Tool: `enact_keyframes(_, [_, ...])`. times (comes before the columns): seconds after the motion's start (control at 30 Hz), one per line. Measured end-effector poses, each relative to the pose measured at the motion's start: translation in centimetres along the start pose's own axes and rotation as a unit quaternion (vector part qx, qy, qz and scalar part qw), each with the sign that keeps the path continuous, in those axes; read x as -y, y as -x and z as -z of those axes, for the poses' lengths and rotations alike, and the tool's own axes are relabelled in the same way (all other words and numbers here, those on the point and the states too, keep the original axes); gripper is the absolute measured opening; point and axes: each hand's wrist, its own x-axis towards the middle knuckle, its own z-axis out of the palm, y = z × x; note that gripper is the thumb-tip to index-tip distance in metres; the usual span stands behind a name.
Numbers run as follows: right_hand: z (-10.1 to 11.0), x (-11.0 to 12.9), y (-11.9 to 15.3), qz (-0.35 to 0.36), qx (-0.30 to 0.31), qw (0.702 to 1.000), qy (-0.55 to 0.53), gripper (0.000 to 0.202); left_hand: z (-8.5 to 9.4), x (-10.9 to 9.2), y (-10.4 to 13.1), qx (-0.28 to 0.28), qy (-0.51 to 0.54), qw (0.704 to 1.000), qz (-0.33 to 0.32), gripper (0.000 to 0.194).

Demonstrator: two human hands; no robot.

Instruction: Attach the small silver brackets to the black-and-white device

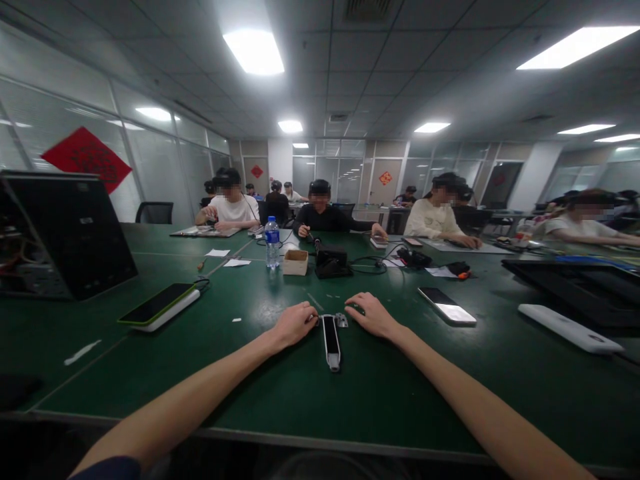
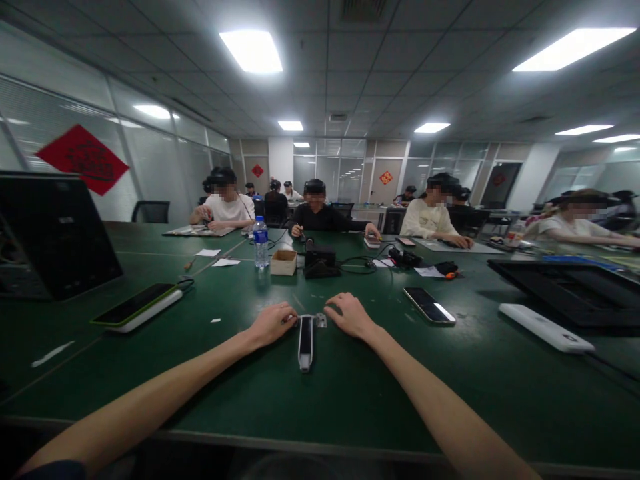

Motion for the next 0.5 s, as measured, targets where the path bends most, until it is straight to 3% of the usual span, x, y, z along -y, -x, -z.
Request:
enact_keyframes(0.1, [0.6,-2.7,-0.3,-0.064,-0.023,0.993,0.092,0.033,-0.1,0.0,-0.1,-0.001,-0.003,1.0,-0.004,0.018])
enact_keyframes(0.27, [0.5,-6.3,-0.5,-0.105,0.015,0.981,0.16,0.034,-0.1,-0.1,-0.1,-0.001,-0.005,1.0,-0.008,0.02])
enact_keyframes(0.5, [0.5,-6.3,-0.7,-0.091,0.051,0.977,0.187,0.031,-0.3,0.1,-0.1,-0.005,-0.002,1.0,-0.012,0.019])
